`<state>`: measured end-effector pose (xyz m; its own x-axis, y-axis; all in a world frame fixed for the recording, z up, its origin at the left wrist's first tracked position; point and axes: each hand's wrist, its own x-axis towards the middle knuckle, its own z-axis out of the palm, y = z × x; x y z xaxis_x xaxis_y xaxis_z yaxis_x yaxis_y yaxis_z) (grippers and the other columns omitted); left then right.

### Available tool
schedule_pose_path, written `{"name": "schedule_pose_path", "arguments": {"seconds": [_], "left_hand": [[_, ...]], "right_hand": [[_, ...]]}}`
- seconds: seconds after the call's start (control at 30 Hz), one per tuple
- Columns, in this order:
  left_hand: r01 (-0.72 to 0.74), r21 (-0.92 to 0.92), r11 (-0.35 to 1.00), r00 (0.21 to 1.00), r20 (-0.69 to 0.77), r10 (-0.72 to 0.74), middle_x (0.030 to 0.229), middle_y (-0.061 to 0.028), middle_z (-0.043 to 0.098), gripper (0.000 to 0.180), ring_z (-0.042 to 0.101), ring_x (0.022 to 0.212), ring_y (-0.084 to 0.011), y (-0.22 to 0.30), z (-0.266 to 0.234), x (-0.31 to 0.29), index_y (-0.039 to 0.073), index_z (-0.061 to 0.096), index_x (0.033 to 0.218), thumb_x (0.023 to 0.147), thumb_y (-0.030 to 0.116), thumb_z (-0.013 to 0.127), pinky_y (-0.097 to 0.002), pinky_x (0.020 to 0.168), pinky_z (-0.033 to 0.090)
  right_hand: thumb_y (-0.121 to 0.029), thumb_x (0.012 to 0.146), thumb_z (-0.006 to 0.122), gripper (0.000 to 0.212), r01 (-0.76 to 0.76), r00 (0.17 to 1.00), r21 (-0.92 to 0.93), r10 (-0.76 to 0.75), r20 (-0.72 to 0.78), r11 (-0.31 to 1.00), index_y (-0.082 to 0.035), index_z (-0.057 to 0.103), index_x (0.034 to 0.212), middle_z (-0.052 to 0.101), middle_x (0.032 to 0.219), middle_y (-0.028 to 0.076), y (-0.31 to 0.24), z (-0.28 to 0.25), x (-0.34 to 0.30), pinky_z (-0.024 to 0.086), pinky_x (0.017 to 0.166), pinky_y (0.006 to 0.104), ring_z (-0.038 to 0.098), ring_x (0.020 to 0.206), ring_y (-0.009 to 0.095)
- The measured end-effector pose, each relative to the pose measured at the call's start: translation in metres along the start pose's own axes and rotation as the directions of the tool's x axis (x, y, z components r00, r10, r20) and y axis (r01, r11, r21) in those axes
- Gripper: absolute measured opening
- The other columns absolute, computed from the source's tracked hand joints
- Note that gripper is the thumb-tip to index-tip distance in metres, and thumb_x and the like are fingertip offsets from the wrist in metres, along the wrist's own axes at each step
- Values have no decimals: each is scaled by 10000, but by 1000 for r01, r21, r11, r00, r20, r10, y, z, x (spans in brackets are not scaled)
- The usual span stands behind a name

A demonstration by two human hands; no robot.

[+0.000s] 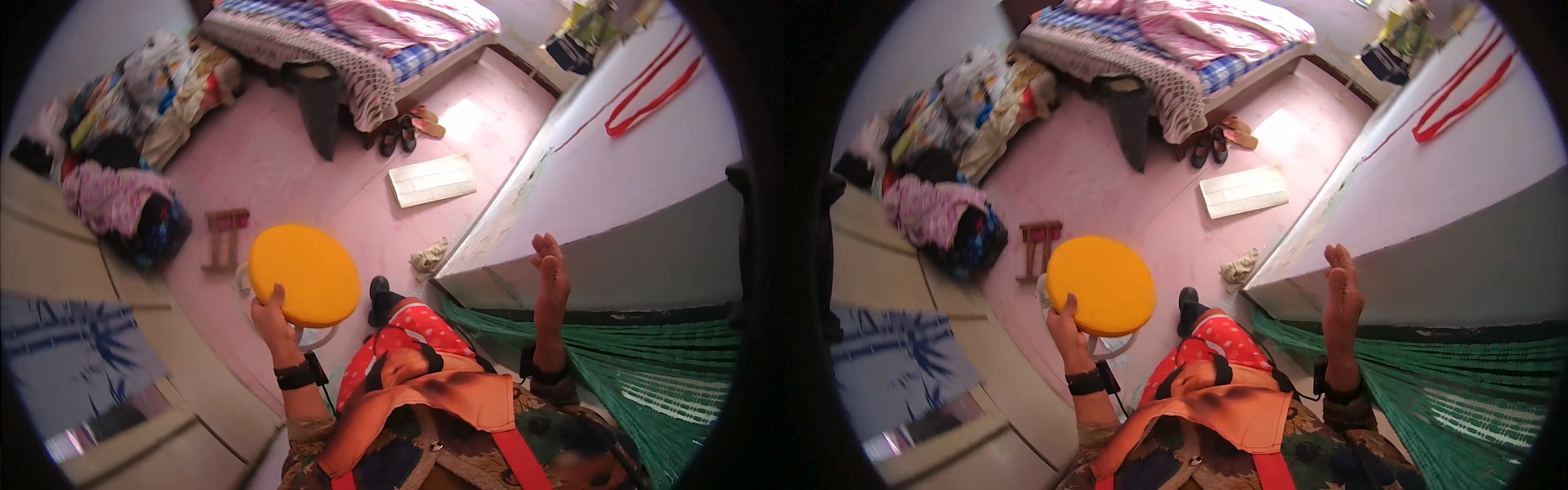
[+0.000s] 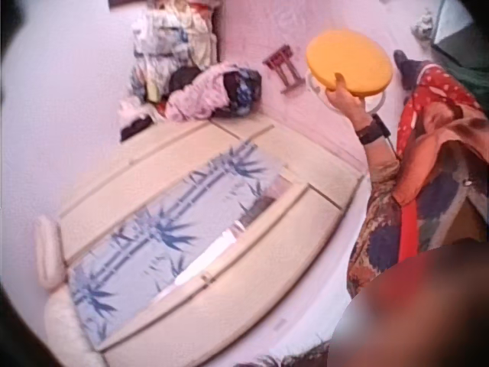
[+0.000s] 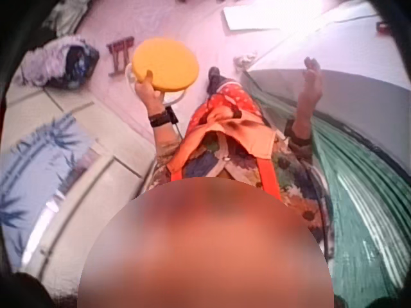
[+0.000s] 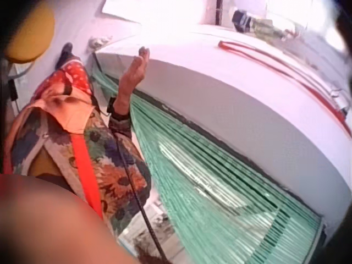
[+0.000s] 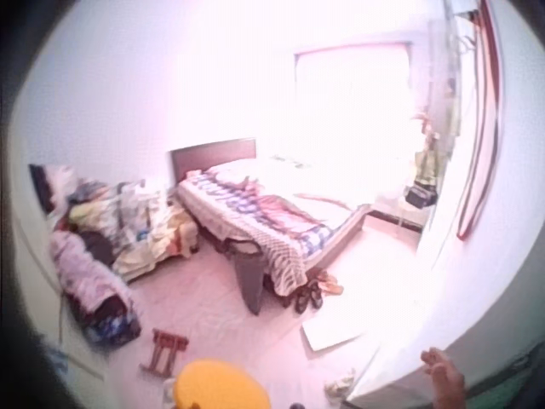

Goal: The person aligns and presses a white textured wall panel onto a wall, smoothing it with both hands to adhere it. They then move a yellow stool and place it near the work area.

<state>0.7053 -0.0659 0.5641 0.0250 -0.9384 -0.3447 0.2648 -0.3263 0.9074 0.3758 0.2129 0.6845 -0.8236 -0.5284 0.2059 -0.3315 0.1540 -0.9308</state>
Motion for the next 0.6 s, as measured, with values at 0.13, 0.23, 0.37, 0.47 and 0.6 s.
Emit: {"name": "schedule_pose_path", "arguments": {"seconds": [0.13, 0.23, 0.37, 0.47, 0.6], "left_hand": [[45, 26, 999, 980, 192, -49, 1037, -123, 654, 453, 649, 892, -220, 5, 60, 52, -64, 564, 1114, 833, 185, 817, -339, 808, 536], [92, 51, 994, 941, 322, -103, 1029, -119, 666, 397, 660, 875, -212, 7, 114, 92, -54, 574, 1111, 851, 149, 794, -328, 790, 546], [155, 171, 973, 843, 491, -220, 1041, -118, 676, 332, 671, 889, -207, 14, 181, 133, -41, 580, 1116, 873, 101, 757, -324, 799, 557], [215, 217, 952, 760, 576, -302, 1059, -117, 674, 328, 677, 908, -207, 18, 228, 156, -42, 564, 1145, 886, 73, 731, -329, 806, 564], [263, 215, 940, 635, 695, -337, 1074, -123, 670, 337, 676, 921, -206, 29, 272, 179, -42, 550, 1163, 898, 81, 719, -330, 818, 564]], "right_hand": [[-308, 1077, 402, 514, -80, 994, -7, 79, -81, 997, 51, 406, 1445, 545, 1388, 195, 20, 38, 28, 430, 1036, 369, 518, 1301, 251], [-265, 1072, 430, 478, -143, 976, 14, 144, -165, 990, 64, 435, 1419, 588, 1337, 191, 40, 74, 60, 439, 1027, 339, 552, 1256, 236], [-245, 1060, 473, 470, -221, 962, 120, 237, -140, 968, 50, 438, 1426, 587, 1329, 159, 65, 121, 100, 454, 997, 319, 563, 1210, 196], [-246, 1017, 566, 528, -326, 944, 74, 329, -29, 942, 69, 427, 1418, 577, 1338, 198, 90, 164, 131, 447, 1018, 320, 559, 1232, 232], [-396, 967, 628, 739, -499, 867, 5, 499, 5, 867, 63, 337, 1469, 479, 1437, 261, 115, 219, 163, 447, 1028, 359, 499, 1327, 302]]}}
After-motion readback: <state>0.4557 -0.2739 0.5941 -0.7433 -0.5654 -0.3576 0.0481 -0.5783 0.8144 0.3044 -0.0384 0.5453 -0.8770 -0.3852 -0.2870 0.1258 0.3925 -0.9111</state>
